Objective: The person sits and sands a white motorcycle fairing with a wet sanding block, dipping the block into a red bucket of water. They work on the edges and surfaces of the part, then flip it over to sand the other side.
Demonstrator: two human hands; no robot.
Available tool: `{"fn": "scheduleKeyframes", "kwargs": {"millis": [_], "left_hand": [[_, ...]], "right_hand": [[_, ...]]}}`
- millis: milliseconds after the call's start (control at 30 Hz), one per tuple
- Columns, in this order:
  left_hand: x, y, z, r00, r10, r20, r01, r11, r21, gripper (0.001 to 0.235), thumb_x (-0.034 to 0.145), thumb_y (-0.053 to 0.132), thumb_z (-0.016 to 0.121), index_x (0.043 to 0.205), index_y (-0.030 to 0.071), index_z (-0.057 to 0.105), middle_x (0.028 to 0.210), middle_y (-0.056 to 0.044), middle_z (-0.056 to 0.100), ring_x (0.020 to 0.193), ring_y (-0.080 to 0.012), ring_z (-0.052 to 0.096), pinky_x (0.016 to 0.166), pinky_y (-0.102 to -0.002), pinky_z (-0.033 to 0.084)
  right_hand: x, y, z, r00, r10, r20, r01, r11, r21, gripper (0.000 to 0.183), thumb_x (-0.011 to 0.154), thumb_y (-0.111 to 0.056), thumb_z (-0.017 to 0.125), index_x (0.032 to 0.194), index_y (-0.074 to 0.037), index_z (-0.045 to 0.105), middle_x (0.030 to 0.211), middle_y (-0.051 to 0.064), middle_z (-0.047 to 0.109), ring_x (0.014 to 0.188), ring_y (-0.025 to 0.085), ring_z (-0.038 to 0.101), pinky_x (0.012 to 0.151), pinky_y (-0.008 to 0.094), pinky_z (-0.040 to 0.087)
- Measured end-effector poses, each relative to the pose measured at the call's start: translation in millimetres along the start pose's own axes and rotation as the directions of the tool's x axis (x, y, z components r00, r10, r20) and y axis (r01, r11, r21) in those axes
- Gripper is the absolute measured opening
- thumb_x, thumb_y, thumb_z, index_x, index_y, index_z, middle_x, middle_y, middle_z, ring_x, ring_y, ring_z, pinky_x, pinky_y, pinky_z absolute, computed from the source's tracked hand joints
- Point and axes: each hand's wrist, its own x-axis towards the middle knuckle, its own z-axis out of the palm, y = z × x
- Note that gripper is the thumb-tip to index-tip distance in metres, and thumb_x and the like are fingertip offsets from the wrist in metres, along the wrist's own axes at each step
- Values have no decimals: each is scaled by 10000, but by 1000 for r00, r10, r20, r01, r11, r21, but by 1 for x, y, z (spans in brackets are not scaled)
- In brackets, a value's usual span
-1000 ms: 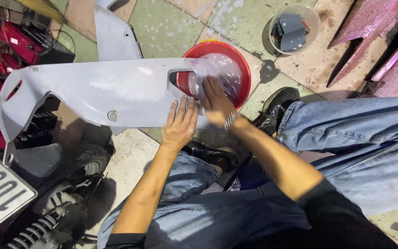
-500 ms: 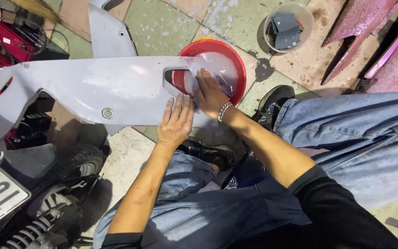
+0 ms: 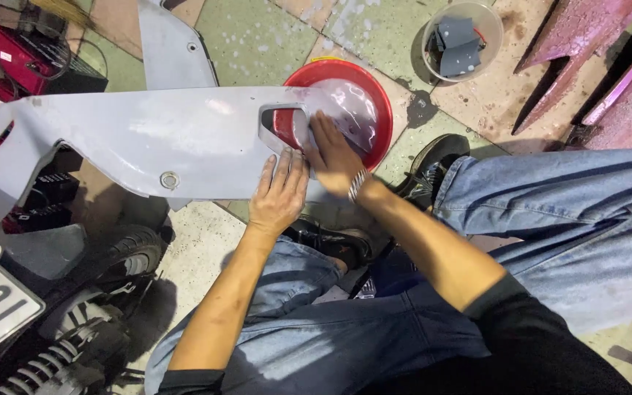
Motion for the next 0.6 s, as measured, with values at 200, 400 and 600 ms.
{"fn": "scheduleKeyframes", "kwargs": {"millis": [200, 400, 600], "left_hand": [[7, -5, -6, 1000, -16, 22, 16, 1000, -17, 320, 1051, 138, 410, 1137, 112, 717, 1172, -84, 715, 1187, -235, 671, 1115, -417, 464], [6, -4, -2, 1000, -1, 1, 1, 1000, 1, 291, 1042, 116, 432, 1105, 115, 717, 1154, -84, 716, 1172, -236, 677, 1102, -412, 474], [5, -3, -3, 1000, -18, 26, 17, 999, 30, 296, 1057, 136, 424, 1142, 118, 707, 1168, -69, 718, 1193, -220, 671, 1117, -405, 465]], "right_hand": [[-74, -40, -17, 998, -66, 19, 66, 998, 25, 603, 1102, -288, 408, 1588, 41, 268, 1638, 314, 231, 1525, 451, 198, 1234, 537, 222], [20, 21, 15, 999, 46, 15, -46, 998, -44, 696, 1094, -460, 326, 1586, 30, 284, 1615, 315, 290, 1510, 462, 269, 1255, 510, 227], [-69, -38, -18, 998, -54, 44, 54, 999, 1, 668, 1076, -322, 443, 1596, 43, 234, 1639, 332, 209, 1516, 482, 203, 1232, 530, 220]]}}
